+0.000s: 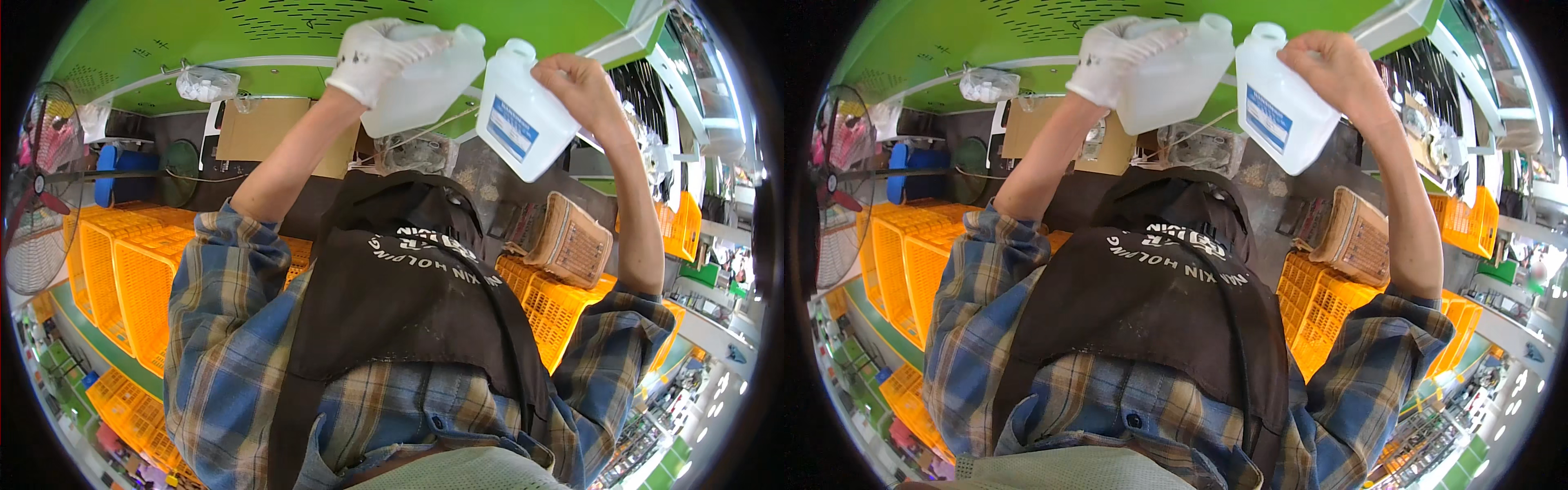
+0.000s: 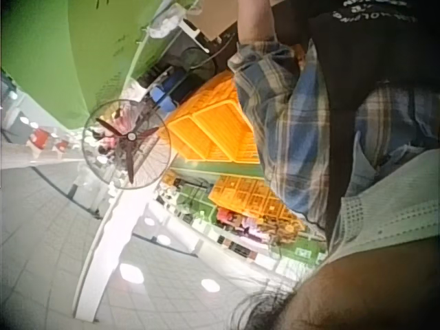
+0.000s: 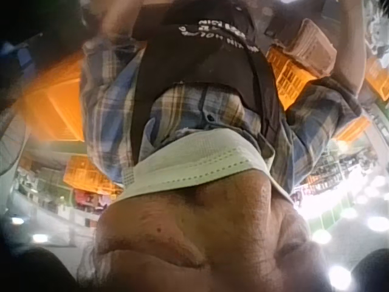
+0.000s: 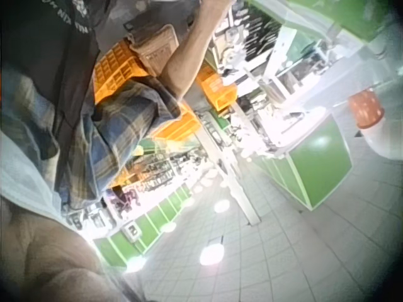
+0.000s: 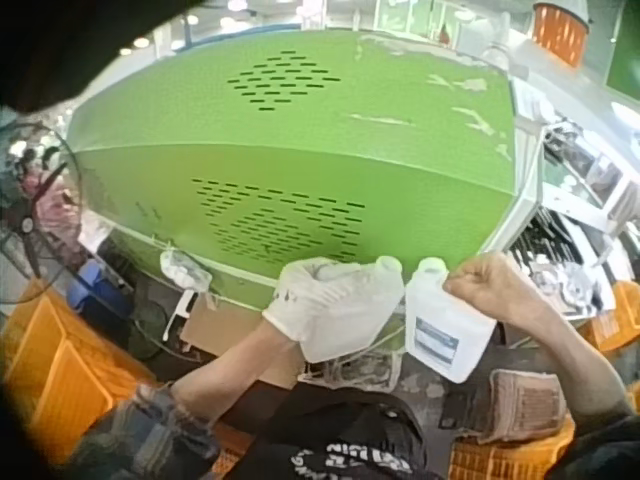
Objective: Preparing shoe soles by pouring liquid from a container into a smaller bottle and then applying it to the soles.
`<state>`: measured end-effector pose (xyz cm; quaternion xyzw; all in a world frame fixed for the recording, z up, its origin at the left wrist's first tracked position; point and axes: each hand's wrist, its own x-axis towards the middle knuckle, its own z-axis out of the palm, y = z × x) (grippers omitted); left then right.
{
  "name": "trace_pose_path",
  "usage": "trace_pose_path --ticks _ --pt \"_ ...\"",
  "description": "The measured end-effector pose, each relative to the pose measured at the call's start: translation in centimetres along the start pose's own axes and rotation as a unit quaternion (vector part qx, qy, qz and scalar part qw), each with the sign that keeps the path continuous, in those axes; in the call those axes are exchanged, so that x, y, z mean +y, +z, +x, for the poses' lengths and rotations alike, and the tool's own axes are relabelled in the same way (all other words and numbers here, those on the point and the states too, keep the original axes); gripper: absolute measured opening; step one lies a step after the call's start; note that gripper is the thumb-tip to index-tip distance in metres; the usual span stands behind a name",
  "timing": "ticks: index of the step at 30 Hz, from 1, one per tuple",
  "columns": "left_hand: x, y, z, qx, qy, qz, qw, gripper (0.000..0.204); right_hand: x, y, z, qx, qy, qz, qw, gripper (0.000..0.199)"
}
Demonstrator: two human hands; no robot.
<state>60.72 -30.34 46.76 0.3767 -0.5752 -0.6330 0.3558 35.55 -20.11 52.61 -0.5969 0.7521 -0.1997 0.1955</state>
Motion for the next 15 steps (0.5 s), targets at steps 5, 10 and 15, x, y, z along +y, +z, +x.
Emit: trace_pose_path --ticks 5,10,15 --pt "1.6 0.9 -0.1 0.019 0.022 -0.088 0.996 0.020 -0.5 0.9 -2.0 0.050 0.042 0.167 0.984 0.028" --pt "1.7 2.0 0.7 0.003 0.012 -0.081 0.997 0.023 -0.1 1.0 -2.9 0.028 0.022 0.344 0.938 0.034" --pt "1.9 3.9 1.4 -0.197 0.051 -0.325 0.924 0.017 -2.2 1.1 -2.9 0.078 0.067 0.453 0.886 0.038"
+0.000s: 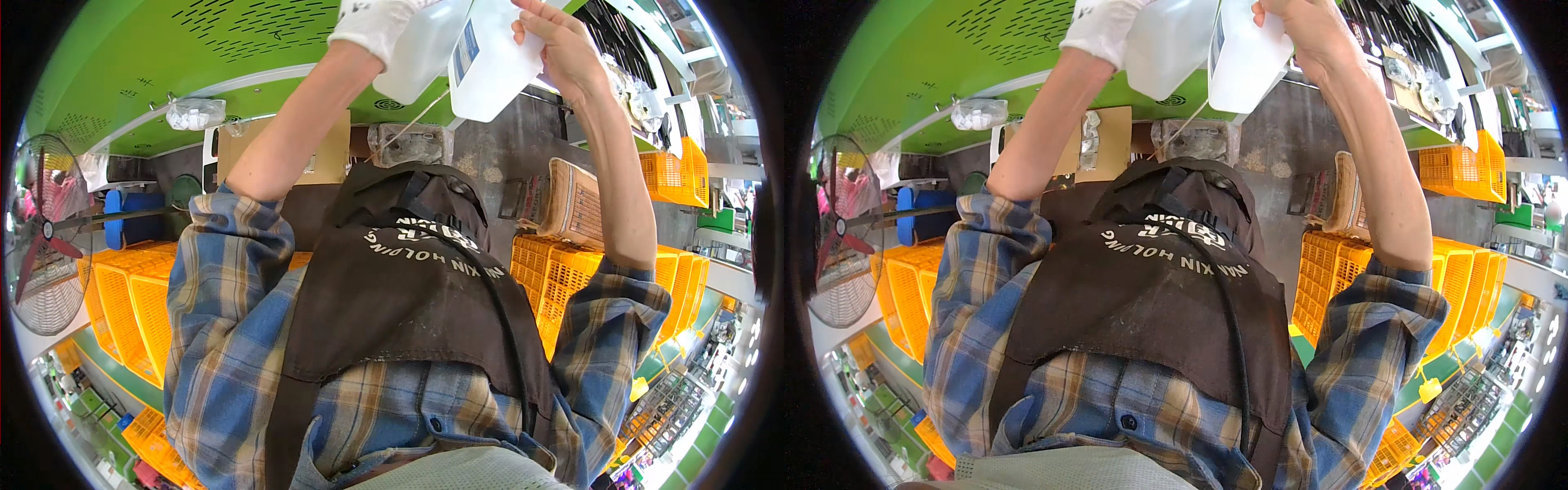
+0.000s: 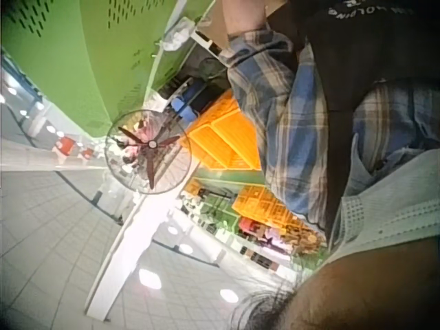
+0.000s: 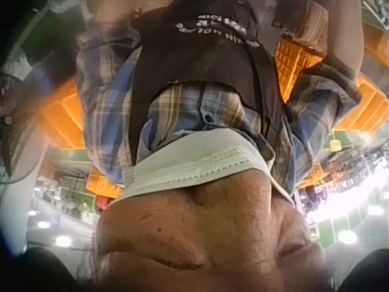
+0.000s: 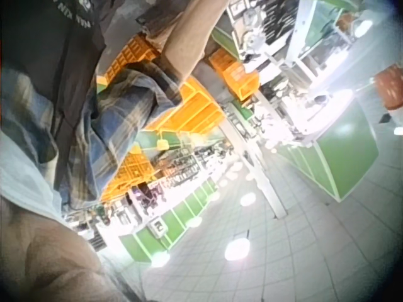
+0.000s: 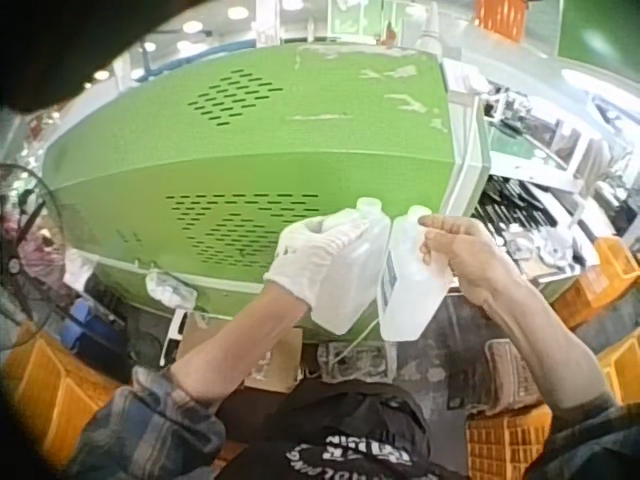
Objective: Preparing shoe soles by pouring liquid from a container into a smaller bottle and then applying it to the soles.
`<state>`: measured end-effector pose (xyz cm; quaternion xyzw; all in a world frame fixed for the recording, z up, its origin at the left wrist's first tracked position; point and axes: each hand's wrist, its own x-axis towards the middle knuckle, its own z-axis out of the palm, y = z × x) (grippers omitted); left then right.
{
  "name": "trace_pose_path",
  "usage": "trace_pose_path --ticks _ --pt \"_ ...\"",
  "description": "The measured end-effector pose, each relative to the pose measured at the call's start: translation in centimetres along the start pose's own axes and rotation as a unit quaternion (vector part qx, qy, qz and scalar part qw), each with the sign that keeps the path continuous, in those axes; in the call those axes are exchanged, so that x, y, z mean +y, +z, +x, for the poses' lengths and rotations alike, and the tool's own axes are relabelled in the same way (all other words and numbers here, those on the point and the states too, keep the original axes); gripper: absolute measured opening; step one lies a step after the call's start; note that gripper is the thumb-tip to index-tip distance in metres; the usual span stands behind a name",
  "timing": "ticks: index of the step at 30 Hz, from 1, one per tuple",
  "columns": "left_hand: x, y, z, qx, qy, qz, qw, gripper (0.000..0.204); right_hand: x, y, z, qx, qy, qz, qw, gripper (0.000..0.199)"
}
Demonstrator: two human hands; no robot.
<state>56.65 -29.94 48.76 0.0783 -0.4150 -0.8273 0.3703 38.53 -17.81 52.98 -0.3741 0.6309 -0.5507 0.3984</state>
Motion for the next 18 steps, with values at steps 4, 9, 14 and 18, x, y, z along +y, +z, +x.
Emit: trace_pose_path --ticks 4,9,14,18 --pt "-1.4 1.5 1.8 0.073 0.000 0.093 0.993 0.017 -0.4 0.2 0.5 0.029 -0.013 0.024 0.999 0.041" --pt "-0.6 4.4 2.4 0.139 0.031 0.221 0.965 0.019 -1.9 0.0 1.2 0.048 -0.029 0.020 0.998 0.044" --pt "-0.9 5.1 2.2 0.116 0.049 0.174 0.977 0.022 -2.4 0.8 1.0 0.046 -0.020 0.034 0.998 0.042" --pt "-0.2 6.2 1.5 0.111 0.014 0.172 0.979 0.025 -2.2 0.5 1.0 0.036 -0.031 0.025 0.999 0.038"
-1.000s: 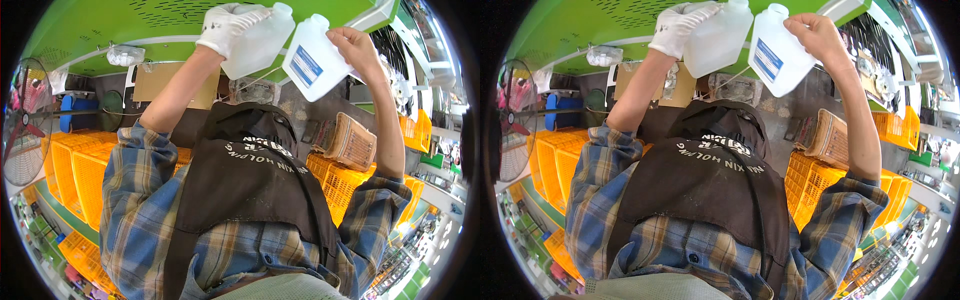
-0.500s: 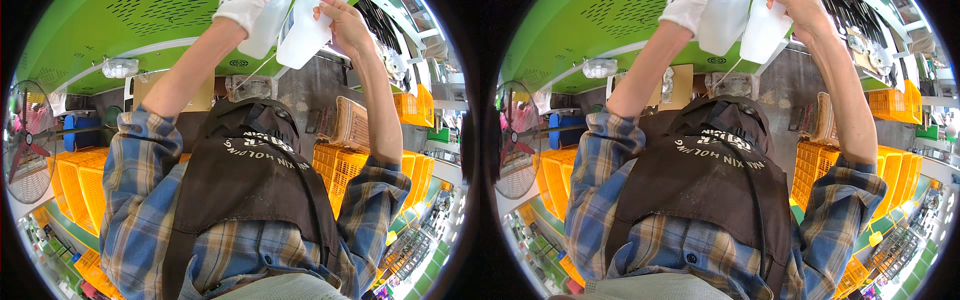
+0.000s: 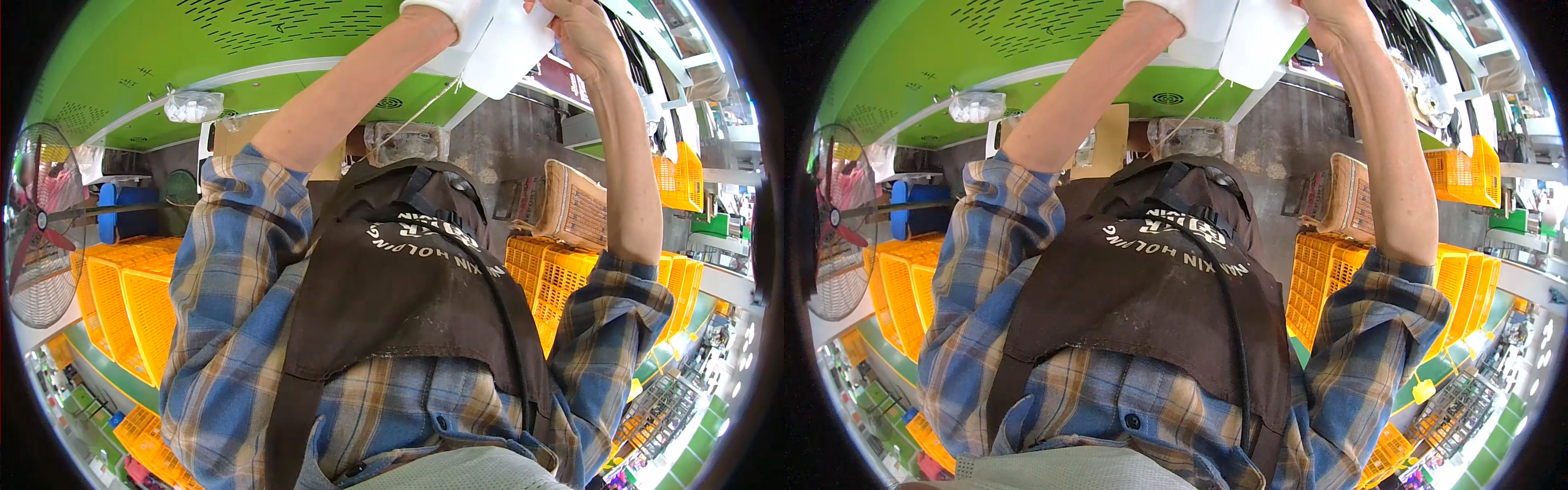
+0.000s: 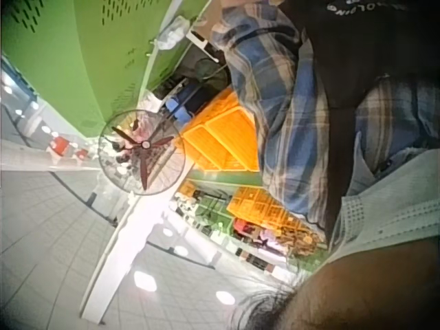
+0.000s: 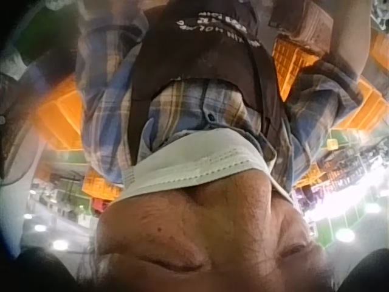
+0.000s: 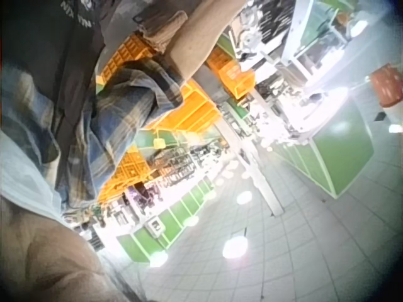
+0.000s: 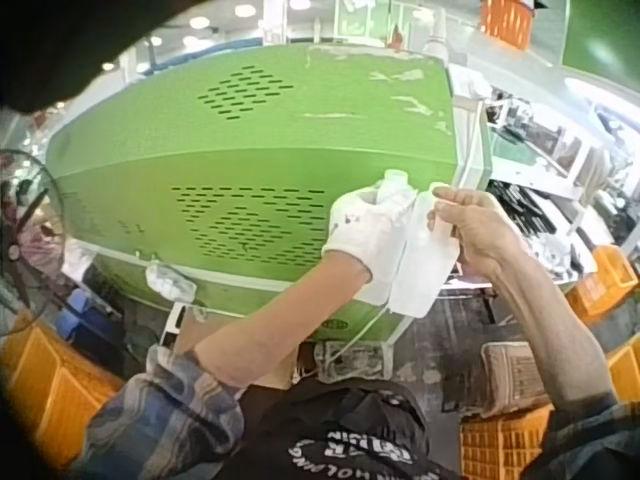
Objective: Preparing shoe soles by pouring liquid from a container into a smaller bottle and then applying it to the soles.
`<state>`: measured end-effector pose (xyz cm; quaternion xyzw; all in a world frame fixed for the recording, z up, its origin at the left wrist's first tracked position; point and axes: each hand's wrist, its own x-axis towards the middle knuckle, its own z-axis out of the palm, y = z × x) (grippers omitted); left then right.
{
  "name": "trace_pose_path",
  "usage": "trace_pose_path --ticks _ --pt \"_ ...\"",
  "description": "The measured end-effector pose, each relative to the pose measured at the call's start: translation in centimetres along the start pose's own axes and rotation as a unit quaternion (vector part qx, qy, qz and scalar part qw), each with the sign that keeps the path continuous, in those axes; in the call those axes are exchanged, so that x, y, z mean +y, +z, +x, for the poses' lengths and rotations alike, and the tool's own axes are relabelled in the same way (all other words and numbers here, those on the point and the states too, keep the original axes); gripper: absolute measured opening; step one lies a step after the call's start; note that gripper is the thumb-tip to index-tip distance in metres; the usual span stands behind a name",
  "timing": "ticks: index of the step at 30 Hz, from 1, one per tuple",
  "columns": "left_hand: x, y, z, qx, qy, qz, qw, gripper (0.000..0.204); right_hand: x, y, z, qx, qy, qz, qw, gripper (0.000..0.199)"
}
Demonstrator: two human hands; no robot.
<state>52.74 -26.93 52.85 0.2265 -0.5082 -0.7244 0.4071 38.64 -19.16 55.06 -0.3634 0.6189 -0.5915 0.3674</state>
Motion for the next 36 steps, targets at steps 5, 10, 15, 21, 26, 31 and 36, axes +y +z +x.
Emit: trace_pose_path --ticks 5,10,15,21,26,31,36 --pt "-0.5 -0.6 0.9 -0.016 0.062 0.097 0.993 0.023 -0.6 -0.1 0.4 0.019 -0.011 -0.017 1.000 0.038" --pt "-1.2 -0.5 1.5 -0.023 0.107 0.119 0.987 0.021 -0.7 -0.7 1.0 0.025 -0.026 -0.013 0.999 0.035" --pt "-1.6 -0.5 1.6 -0.029 0.050 -0.013 0.998 0.019 -0.5 -0.8 1.2 0.008 -0.027 -0.010 1.000 0.035" --pt "-1.6 -0.7 0.9 -0.038 0.094 0.087 0.991 0.019 -0.6 -0.7 0.5 0.012 -0.025 -0.008 1.000 0.033" --pt "-1.6 0.0 0.2 -0.033 0.038 -0.008 0.999 0.021 -0.3 -0.8 0.2 0.022 -0.014 -0.020 0.999 0.032" --pt "-1.1 0.4 -0.6 -0.015 0.030 -0.008 0.999 0.022 -0.4 -0.6 -0.3 0.032 -0.011 -0.024 0.999 0.031" --pt "-2.4 0.0 0.1 -0.041 0.073 -0.093 0.992 0.015 -0.7 -0.3 -0.3 0.020 -0.008 -0.007 1.000 0.031"
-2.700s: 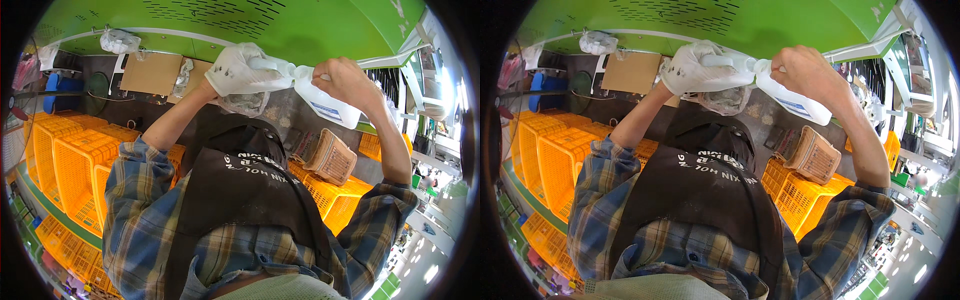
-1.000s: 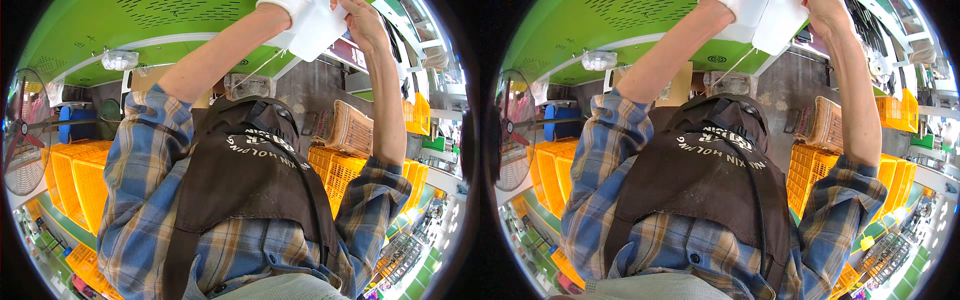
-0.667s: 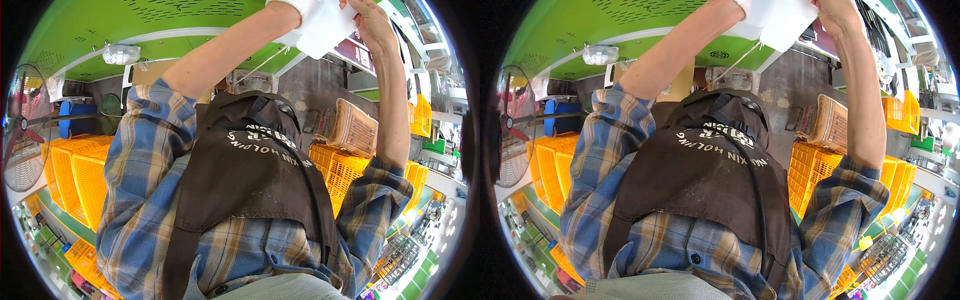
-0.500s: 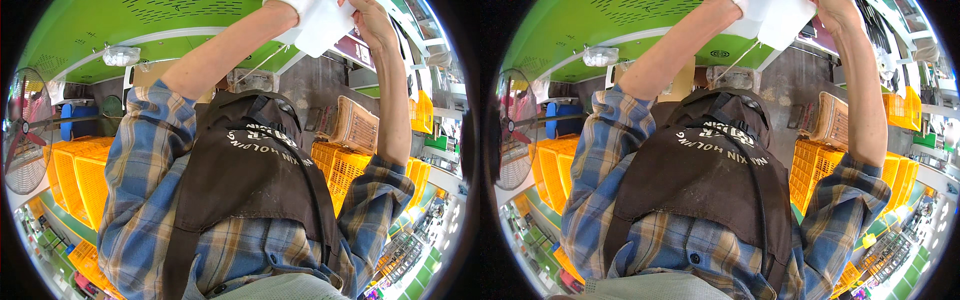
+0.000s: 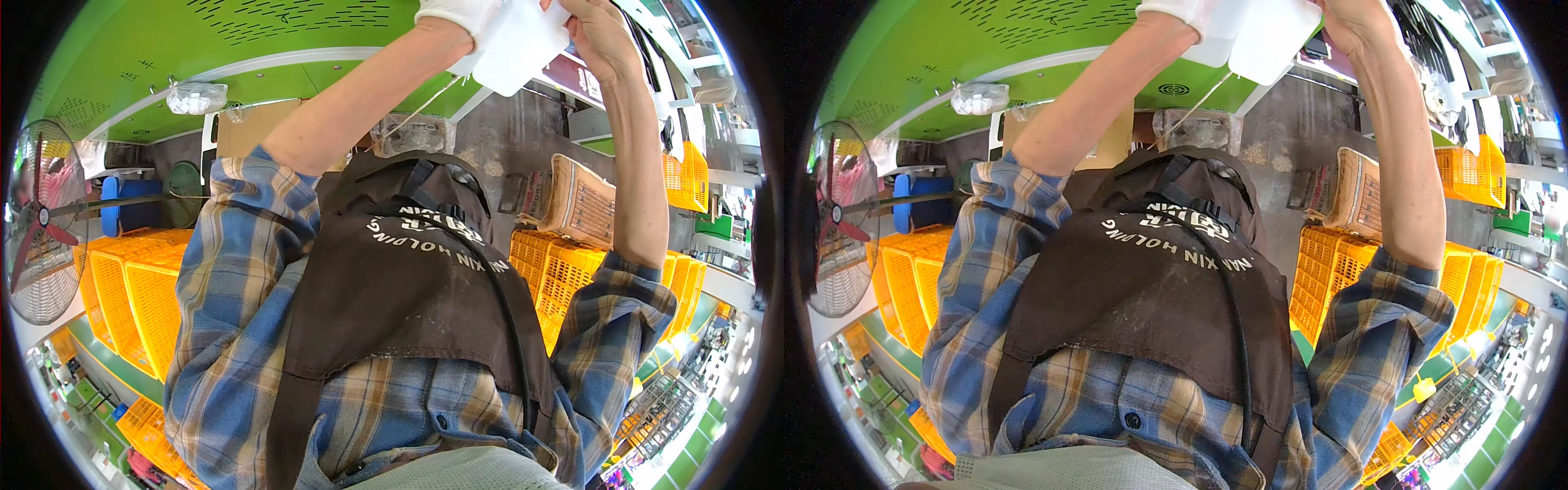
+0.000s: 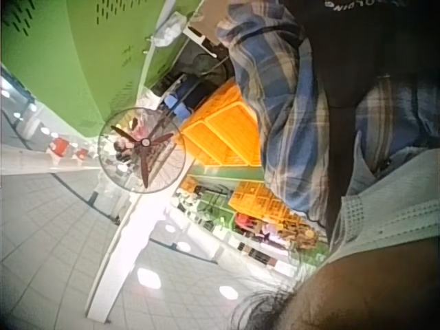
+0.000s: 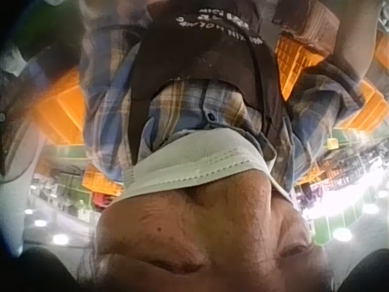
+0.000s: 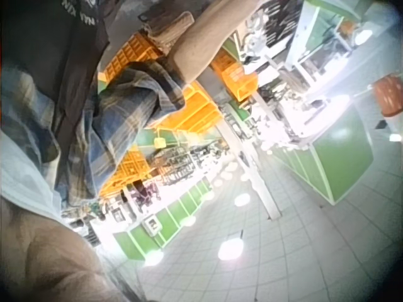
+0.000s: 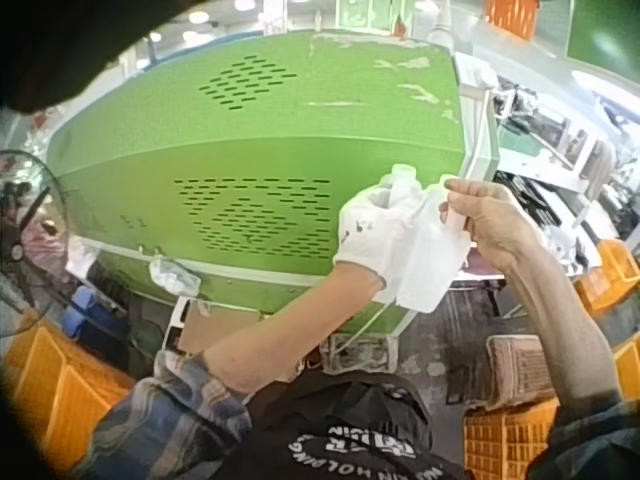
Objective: Preparing shoe soles by pouring liquid from a container into a smaller bottle and then applying it to the soles.
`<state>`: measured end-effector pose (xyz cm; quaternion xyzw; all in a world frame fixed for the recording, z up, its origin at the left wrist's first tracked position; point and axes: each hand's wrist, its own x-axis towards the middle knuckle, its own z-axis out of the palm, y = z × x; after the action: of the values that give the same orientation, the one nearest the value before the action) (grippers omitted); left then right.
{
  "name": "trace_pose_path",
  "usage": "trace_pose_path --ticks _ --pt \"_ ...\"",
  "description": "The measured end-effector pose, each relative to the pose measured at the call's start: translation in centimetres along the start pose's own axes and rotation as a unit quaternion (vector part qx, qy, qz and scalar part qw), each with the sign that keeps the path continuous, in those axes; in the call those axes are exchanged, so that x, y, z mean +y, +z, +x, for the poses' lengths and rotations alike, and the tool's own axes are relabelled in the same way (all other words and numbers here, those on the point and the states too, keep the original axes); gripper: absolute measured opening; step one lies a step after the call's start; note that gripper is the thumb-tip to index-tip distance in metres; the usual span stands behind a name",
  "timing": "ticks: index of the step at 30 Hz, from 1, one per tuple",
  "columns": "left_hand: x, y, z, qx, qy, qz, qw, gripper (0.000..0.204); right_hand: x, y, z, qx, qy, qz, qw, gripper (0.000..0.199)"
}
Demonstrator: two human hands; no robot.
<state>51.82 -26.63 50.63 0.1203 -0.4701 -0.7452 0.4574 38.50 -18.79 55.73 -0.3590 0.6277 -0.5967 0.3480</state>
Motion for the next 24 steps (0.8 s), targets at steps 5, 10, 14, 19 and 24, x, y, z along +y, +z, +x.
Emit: trace_pose_path --ticks 5,10,14,19,24 --pt "0.6 -0.4 -0.8 0.006 -0.009 -0.002 1.000 0.011 -0.6 1.8 -1.1 0.029 0.033 0.008 0.999 0.036" --pt "1.1 -2.2 -1.9 0.054 0.232 0.323 0.916 0.027 1.8 0.4 -0.4 -0.041 -0.023 -0.092 0.995 0.035" --pt "0.3 -6.2 -1.5 0.059 0.070 0.316 0.944 0.035 2.5 0.4 -1.6 0.010 -0.001 -0.159 0.987 0.029" --pt "2.2 -7.8 -2.3 0.114 0.005 0.333 0.936 0.037 5.5 -0.2 -1.8 0.007 -0.031 -0.175 0.984 0.027" --pt "4.4 -8.5 -2.8 0.061 -0.070 0.316 0.944 0.038 7.9 -1.0 -1.7 -0.001 -0.054 -0.261 0.964 0.035"
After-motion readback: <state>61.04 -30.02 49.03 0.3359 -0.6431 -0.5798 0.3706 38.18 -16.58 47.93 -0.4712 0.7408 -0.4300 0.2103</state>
